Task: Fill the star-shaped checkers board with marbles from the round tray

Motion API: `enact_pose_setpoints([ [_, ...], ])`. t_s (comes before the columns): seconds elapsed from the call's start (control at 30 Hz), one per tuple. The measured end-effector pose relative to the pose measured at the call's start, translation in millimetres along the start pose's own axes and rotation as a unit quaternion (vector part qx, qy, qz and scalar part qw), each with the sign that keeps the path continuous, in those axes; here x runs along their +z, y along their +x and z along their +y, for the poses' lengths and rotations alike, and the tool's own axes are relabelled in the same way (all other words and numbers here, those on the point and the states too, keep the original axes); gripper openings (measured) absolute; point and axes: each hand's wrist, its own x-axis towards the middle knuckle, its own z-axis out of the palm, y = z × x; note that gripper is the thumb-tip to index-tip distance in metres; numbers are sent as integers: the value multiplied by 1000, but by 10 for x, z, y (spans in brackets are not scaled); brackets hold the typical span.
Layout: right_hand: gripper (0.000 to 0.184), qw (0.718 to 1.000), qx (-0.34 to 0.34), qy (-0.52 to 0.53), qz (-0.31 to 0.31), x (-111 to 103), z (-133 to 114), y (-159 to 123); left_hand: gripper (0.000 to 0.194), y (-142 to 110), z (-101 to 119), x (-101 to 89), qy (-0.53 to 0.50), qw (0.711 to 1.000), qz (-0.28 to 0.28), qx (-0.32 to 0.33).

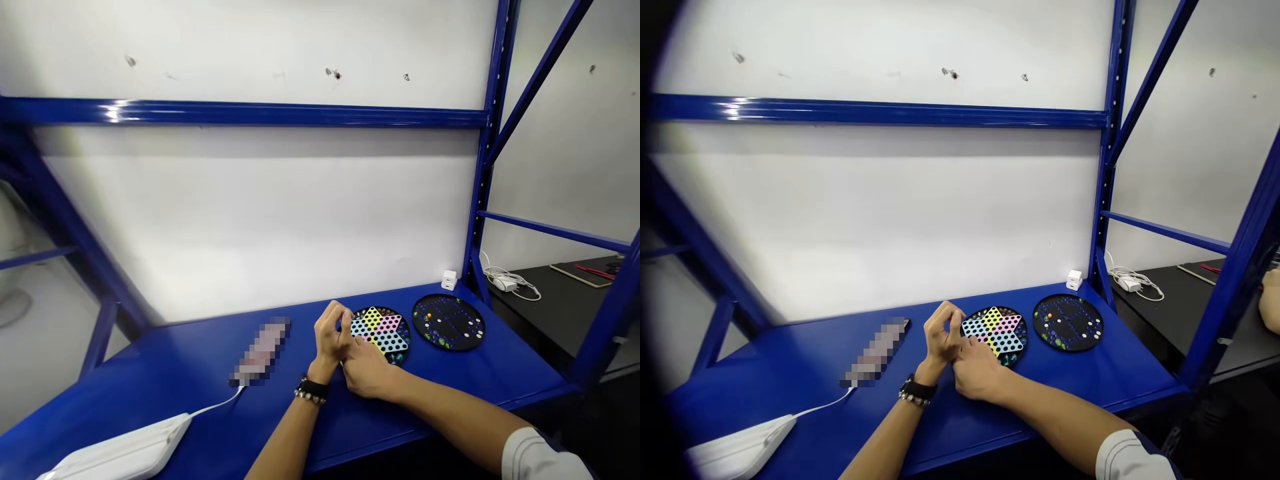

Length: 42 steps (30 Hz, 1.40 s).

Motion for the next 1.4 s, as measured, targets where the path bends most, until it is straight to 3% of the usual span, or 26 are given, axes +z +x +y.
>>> enact_pose_setpoints([
  [0.17,27,998,-52,-18,43,114,-49,-8,30,16,3,-18,3,1000,9,1],
  [0.4,34,997,-77,-24,2,216,-76,-27,29,-25,-32,29,11,1000,-17,-3],
  [0.87,62,993,-80,56,-61,-8,-244,-145,28,-57,-91,48,6,1000,-30,3],
  [0.97,69,986,-103,99,-83,-123,-182,-109,29,-53,-89,41,9,999,-31,8],
  [1.07,55,963,-140,192,-125,-352,158,-47,29,-37,-83,27,15,999,-28,10],
  [1.13,38,948,-95,291,-89,-516,583,-70,30,-31,-80,23,20,999,-31,11],
  [1.2,36,946,36,321,23,-626,1128,-197,30,-33,-77,28,24,999,-41,13],
  [1.27,34,939,220,236,118,-648,1709,-425,31,-41,-74,38,26,998,-54,14],
  [1.33,32,906,387,110,133,-585,2224,-697,31,-49,-72,47,25,997,-68,12],
  [1.4,32,873,476,56,89,-480,2589,-928,31,-53,-71,53,24,997,-77,9],
])
